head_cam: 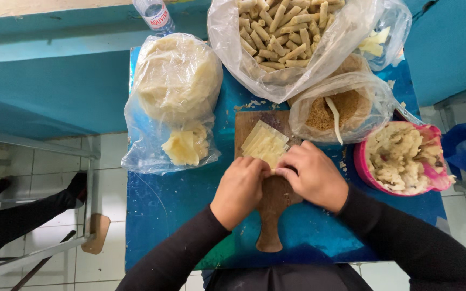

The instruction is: The person flattens pieces of dough on a wooden board, sprinkles brown sugar from a bag using a spoon onto the flattened dough, and folds the dough over the filling. Folded dough pieces accumulate on the board while scraps collect in a pink bowl.

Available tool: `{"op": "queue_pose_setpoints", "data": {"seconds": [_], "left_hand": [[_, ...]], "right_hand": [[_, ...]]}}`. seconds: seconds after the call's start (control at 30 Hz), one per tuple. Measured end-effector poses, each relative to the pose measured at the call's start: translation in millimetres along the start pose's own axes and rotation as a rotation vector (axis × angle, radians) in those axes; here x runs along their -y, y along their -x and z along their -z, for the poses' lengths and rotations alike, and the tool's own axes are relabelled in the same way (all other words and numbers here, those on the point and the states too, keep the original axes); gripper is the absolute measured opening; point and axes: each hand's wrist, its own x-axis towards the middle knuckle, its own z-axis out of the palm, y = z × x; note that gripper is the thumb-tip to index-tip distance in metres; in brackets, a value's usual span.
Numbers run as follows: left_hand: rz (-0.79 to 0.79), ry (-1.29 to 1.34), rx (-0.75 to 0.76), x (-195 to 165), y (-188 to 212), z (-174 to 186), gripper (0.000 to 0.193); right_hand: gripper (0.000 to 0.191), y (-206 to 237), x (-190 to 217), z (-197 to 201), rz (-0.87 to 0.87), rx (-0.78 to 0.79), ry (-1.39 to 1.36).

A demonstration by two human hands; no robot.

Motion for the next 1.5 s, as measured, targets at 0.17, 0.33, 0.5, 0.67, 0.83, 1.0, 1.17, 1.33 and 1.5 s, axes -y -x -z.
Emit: {"op": "queue_pose_setpoints", "data": {"seconds": [0.17,0.33,0.5,0.67,0.83,1.0,1.17,1.33,1.5], "left_hand": [[0.034,0.051,-0.058,1.7,-4.3,6.1,0.009],[-0.112,-0.082,-0.019,-5.5,0.0,7.9,0.018],[-0.029,-0.065,0.040,-3.5,1.2,9.1,0.014],[-0.087,-0.142,-0.025,-1.6,1.5,10.1,0.020],[-0.123,-0.195,-0.038,-4.8,4.0,7.5,0.020],[-0.114,-0.173,-0.005,-1.6,6.1,7.1,0.018],[-0.103,-0.239,-0.057,0.5,1.0,6.3,0.020],[-0.094,-0.272,-0.067,-4.3,3.5,10.0,0.027],[-0.024,-0.193,-0.122,-11.9,8.6,9.9,0.035]], "right_hand": [[0.012,-7.5,-6.5,-0.1,-0.043,0.014,-0.090],[0.024,6.6,10.6,-2.3,0.171,-0.118,0.085],[0.016,4.1,15.1,-0.3,0.159,-0.102,0.124],[0.015,-0.5,14.1,-3.5,0.146,-0.133,0.182],[0.026,2.2,14.4,-3.2,0.220,-0.157,0.170],[0.016,1.8,13.2,-5.4,0.187,-0.156,0.147],[0.023,-1.8,10.7,-11.3,0.208,-0.204,0.290],[0.029,7.6,15.3,-14.1,0.347,-0.251,0.419],[0.036,13.0,24.1,-18.9,0.304,-0.252,0.591]]}}
